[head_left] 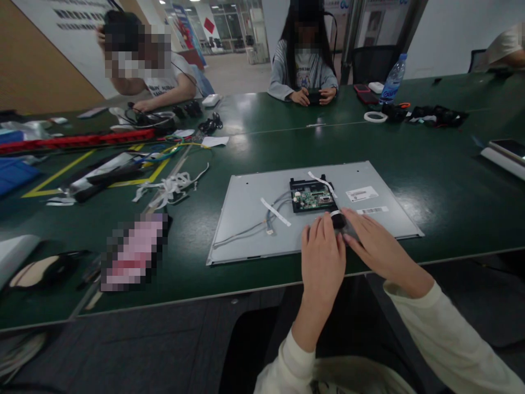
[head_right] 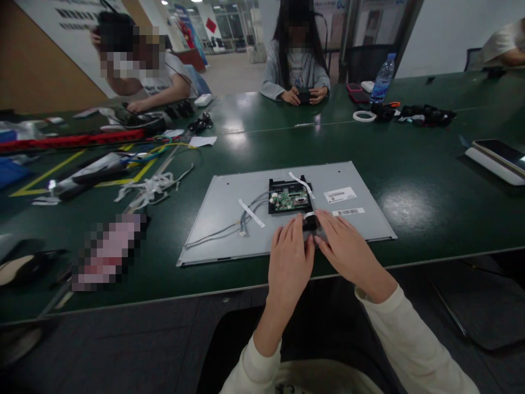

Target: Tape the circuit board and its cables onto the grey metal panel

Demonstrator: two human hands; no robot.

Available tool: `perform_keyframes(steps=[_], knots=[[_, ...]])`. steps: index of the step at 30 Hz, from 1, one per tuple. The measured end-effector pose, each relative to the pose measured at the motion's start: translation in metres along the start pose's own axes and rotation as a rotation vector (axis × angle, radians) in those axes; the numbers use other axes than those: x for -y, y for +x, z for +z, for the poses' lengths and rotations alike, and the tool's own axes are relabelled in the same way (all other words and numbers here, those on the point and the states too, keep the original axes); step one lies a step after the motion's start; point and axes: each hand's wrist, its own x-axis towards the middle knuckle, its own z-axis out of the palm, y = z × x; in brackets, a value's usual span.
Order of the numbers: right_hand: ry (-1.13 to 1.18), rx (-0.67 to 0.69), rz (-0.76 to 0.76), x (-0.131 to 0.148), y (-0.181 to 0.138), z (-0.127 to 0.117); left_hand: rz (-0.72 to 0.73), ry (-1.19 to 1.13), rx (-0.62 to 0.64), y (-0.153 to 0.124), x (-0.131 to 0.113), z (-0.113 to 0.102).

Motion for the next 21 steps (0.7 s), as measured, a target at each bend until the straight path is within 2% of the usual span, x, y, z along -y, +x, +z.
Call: perform_keyframes(steps=[4, 9, 12, 15, 21], knots=[[-0.077, 0.013, -0.106, -0.006, 0.011, -0.018, 0.007, -0.071, -0.05, -0.003, 0.002, -0.003], [-0.014, 0.107, -0.315, -0.011, 0.032, -0.027, -0.025, -0.253, -0.21, -0.007, 0.009, -0.007], [0.055, 0.155, -0.313, -0.012, 0.037, -0.019, -0.058, -0.336, -0.263, -0.008, 0.012, -0.008], [0.075, 0.169, -0.275, -0.013, 0.035, -0.011, -0.061, -0.365, -0.26, -0.009, 0.013, -0.008], [0.062, 0.153, -0.251, -0.017, 0.034, -0.01, -0.064, -0.389, -0.29, -0.01, 0.012, -0.007]])
